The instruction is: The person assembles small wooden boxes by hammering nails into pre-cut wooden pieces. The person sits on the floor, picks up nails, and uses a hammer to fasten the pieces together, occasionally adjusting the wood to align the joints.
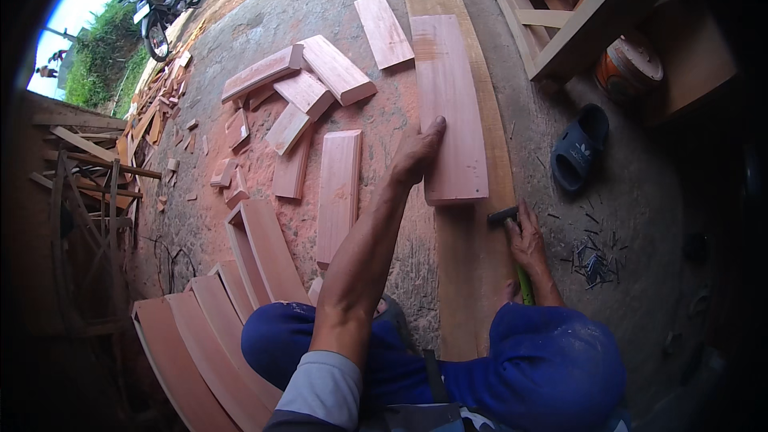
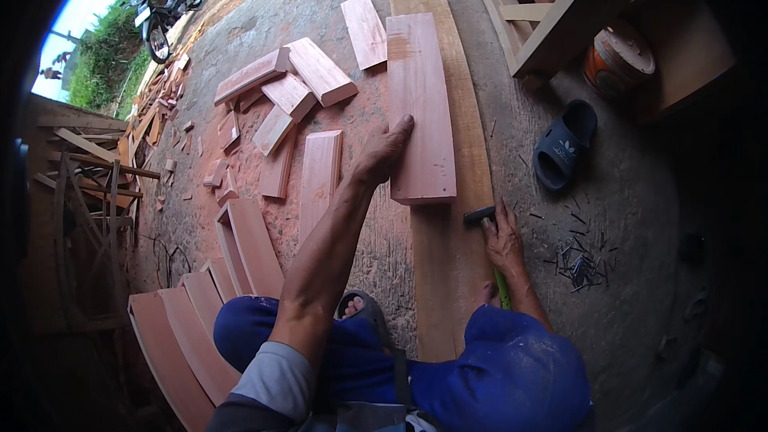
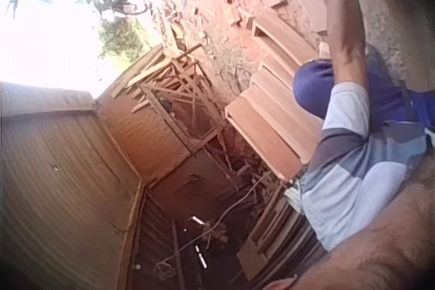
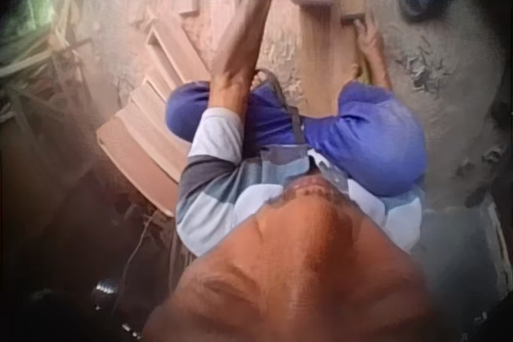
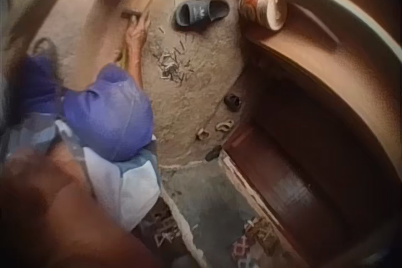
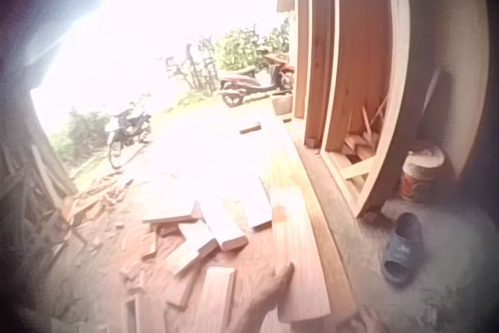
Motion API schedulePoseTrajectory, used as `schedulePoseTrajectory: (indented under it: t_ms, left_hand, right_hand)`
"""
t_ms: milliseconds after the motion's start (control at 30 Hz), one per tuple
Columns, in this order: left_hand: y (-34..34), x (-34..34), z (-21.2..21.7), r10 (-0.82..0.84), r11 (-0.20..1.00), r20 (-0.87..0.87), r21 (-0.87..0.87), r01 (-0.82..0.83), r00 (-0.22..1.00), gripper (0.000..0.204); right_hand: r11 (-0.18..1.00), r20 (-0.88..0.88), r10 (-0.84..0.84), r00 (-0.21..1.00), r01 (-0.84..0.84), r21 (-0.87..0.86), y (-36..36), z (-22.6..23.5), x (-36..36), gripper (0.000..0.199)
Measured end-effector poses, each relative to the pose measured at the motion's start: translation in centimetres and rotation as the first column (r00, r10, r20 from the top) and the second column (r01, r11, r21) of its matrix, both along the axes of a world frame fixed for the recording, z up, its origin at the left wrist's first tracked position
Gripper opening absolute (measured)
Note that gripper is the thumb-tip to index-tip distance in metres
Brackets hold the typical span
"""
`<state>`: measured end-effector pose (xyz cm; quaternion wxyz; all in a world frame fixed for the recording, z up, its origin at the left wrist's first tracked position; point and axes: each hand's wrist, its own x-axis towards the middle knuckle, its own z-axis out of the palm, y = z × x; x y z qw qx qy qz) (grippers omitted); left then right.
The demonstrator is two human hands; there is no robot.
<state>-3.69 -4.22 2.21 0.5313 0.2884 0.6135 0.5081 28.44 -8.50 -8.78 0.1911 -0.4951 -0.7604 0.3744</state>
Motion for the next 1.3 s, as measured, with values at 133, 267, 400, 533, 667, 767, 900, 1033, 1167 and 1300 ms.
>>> schedulePoseTrajectory:
  t_ms: [133,267,400,533,667,767,900,1033,1167,1300]
  left_hand:
    - [-0.9,-3.3,0.0,-0.085,0.994,-0.147,-0.084,0.073,0.986,0.067]
    - [-0.3,-4.1,0.1,-0.010,0.999,-0.061,-0.032,0.008,0.998,0.068]
    - [-0.4,-4.7,-0.9,-0.009,1.000,-0.242,-0.017,0.005,0.970,0.061]
    - [-1.5,-7.7,6.9,-0.212,0.977,-0.511,-0.141,0.163,0.833,0.056]
    - [-9.0,-14.3,11.6,-0.233,0.972,-0.439,-0.087,0.217,0.868,0.053]
    - [-18.1,-15.5,16.6,-0.065,0.997,-0.504,-0.077,0.030,0.861,0.054]
    - [-28.4,-16.5,17.6,0.162,0.962,-0.588,-0.086,-0.260,0.792,0.046]
    - [-37.4,-14.0,16.2,0.281,0.834,-0.743,-0.123,-0.538,0.607,0.031]
    - [-45.3,-12.6,12.1,0.130,0.658,-0.905,-0.228,-0.718,0.406,0.039]
    - [-51.6,-9.9,7.7,-0.043,0.509,-0.941,-0.310,-0.803,0.336,0.048]
  right_hand:
    - [0.993,-0.106,-0.032,0.994,0.020,-0.114,0.0,-1.3,-0.9,0.063]
    - [0.999,0.088,0.048,0.995,-0.048,0.004,1.7,-1.0,-2.2,0.064]
    - [0.995,0.132,0.093,0.987,-0.096,0.016,1.5,-2.1,-1.9,0.064]
    - [0.995,0.132,0.066,0.989,-0.075,0.068,2.6,-2.9,-0.3,0.065]
    - [0.993,0.101,0.112,0.989,-0.115,0.028,2.9,-3.5,-1.1,0.064]
    - [0.995,0.135,0.093,0.986,-0.096,0.012,2.6,-2.2,-1.2,0.064]
    - [0.991,0.168,0.136,0.976,-0.131,-0.038,2.4,-0.5,-1.7,0.063]
    - [0.988,0.194,0.150,0.969,-0.154,0.005,2.8,0.1,-1.5,0.064]
    - [0.991,0.189,0.127,0.974,-0.134,0.026,2.8,-0.2,-1.3,0.065]
    - [0.984,0.267,0.142,0.953,-0.107,-0.141,2.3,3.6,-2.8,0.067]
